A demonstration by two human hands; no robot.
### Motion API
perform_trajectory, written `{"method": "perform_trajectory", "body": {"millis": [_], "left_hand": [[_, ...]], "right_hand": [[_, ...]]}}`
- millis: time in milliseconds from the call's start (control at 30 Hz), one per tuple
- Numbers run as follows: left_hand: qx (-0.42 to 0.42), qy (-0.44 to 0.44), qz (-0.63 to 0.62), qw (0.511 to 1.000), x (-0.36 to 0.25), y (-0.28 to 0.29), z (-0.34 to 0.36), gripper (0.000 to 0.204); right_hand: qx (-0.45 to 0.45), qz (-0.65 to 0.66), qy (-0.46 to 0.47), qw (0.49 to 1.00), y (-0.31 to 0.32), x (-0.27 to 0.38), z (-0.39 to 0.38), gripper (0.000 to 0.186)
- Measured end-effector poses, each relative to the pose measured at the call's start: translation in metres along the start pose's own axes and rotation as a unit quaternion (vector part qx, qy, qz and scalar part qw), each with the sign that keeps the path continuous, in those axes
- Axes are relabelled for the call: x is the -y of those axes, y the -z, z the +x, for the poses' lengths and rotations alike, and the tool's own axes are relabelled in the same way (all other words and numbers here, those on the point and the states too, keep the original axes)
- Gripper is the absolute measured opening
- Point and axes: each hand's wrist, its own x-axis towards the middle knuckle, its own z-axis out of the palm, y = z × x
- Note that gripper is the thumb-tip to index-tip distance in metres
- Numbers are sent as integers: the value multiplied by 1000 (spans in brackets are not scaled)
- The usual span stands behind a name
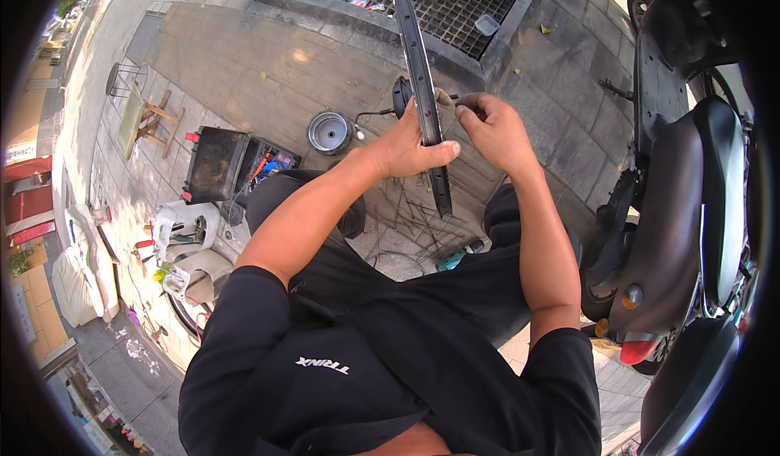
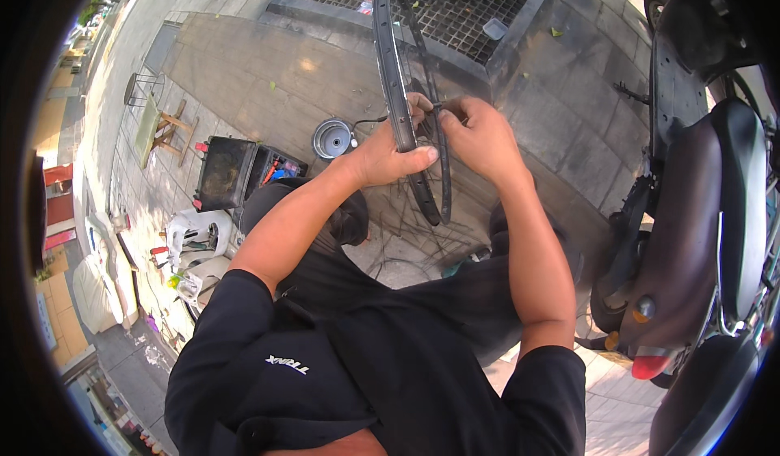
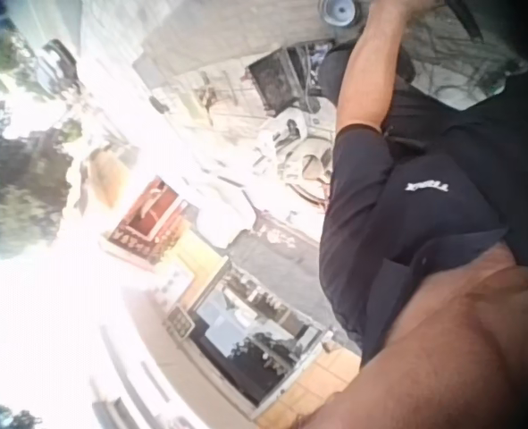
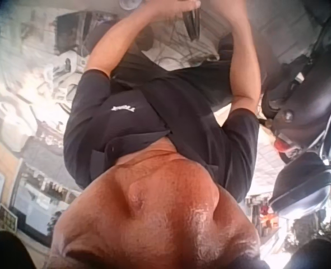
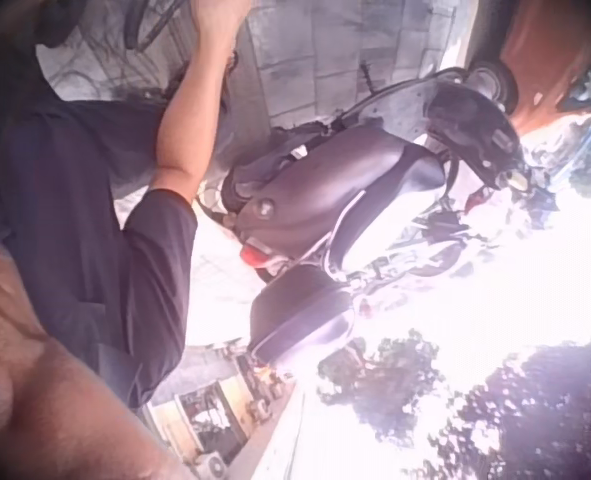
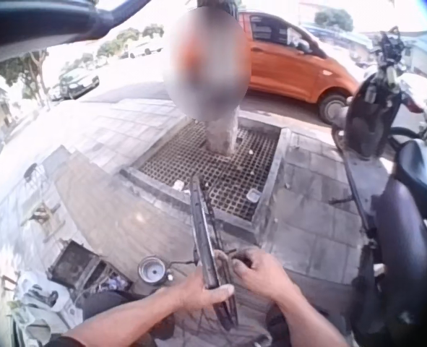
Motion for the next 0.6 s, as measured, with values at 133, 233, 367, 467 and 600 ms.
{"method": "perform_trajectory", "body": {"millis": [133,233,367,467,600], "left_hand": [[-23,26,-102,994,-19,1,1,83],[-21,17,-75,997,-8,7,2,78],[-13,17,-85,996,-13,12,1,74],[-11,20,-76,997,-11,11,-1,76],[13,26,3,1000,-15,12,-1,75]], "right_hand": [[-8,-79,118,990,-45,-31,14,38],[4,-57,148,987,-67,-44,23,41],[6,-104,155,982,-74,-49,27,49],[63,-132,68,987,-71,-40,34,34],[101,-147,-16,984,-53,-12,42,27]]}}
